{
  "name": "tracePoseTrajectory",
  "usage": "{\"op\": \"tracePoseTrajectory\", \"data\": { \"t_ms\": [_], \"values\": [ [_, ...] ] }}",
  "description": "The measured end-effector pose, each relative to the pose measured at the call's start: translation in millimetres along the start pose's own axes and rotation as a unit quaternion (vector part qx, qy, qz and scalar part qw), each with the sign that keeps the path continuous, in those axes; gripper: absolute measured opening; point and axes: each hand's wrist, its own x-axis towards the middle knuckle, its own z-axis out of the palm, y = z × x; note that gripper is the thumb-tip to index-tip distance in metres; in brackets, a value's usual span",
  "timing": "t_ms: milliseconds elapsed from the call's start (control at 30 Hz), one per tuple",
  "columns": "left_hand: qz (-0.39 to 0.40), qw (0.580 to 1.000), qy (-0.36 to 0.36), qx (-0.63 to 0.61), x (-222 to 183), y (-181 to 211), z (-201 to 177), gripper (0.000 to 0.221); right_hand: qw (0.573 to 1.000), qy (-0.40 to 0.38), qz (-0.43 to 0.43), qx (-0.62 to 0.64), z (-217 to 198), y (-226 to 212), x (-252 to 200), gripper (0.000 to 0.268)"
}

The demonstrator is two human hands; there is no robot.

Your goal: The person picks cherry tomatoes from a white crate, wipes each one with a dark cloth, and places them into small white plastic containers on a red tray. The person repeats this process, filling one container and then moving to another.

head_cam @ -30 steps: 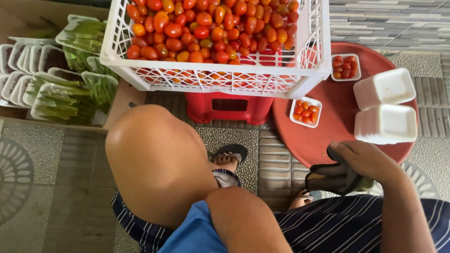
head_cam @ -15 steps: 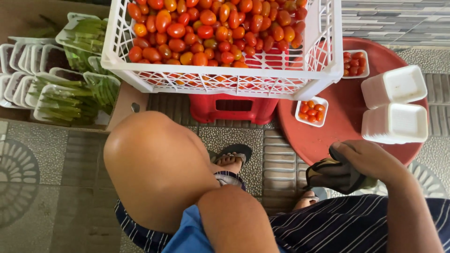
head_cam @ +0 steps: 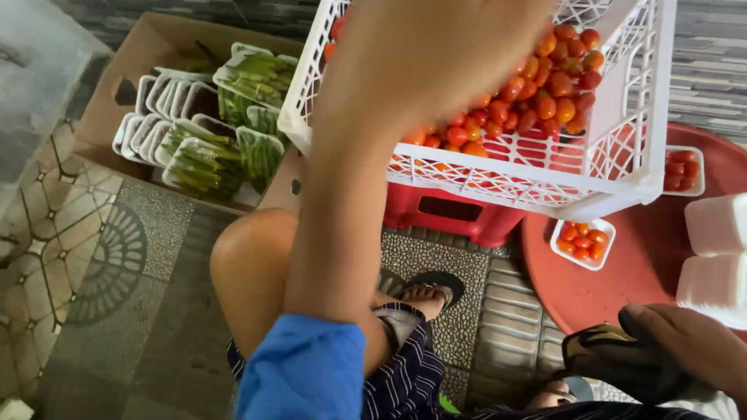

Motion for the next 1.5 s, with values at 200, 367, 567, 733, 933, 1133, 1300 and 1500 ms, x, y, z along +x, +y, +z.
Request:
{"op": "tracePoseTrajectory", "data": {
  "t_ms": [200, 367, 567, 733, 933, 1133, 1300, 1500],
  "values": [
    [-0.035, 0.997, 0.007, 0.063, 28.0, -68.5, 84.1, 0.022, 1.000, -0.005, 0.025, -0.017, -3.7, -18.2, -16.7, 0.058],
    [-0.077, 0.993, -0.038, 0.076, 38.6, -97.4, 124.9, 0.027, 0.997, -0.009, 0.070, 0.037, -20.6, -55.2, -50.2, 0.055],
    [-0.036, 0.988, -0.008, 0.147, 37.1, -63.7, 104.3, 0.045, 0.999, -0.005, 0.046, -0.021, -14.5, -30.1, -32.4, 0.056],
    [0.041, 0.947, -0.296, 0.118, 10.2, 18.8, 114.2, 0.032, 0.999, -0.016, 0.029, 0.021, -28.5, -60.6, -55.0, 0.055],
    [0.115, 0.914, -0.351, 0.168, 37.5, 8.7, 183.2, 0.025, 0.999, -0.020, 0.037, 0.023, -31.5, -76.0, -70.7, 0.053],
    [-0.011, 0.864, -0.490, 0.116, 73.0, 16.5, 244.0, 0.035, 0.998, -0.024, 0.051, 0.013, -34.2, -73.9, -75.5, 0.053],
    [-0.012, 0.887, -0.461, -0.031, 51.4, -16.4, 226.8, 0.034, 0.999, -0.021, 0.025, 0.021, -32.5, -68.3, -67.3, 0.055],
    [0.073, 0.951, -0.281, -0.103, 22.1, 0.6, 104.4, 0.025, 0.999, -0.027, 0.033, 0.025, -29.9, -66.3, -62.3, 0.051]
  ]
}}
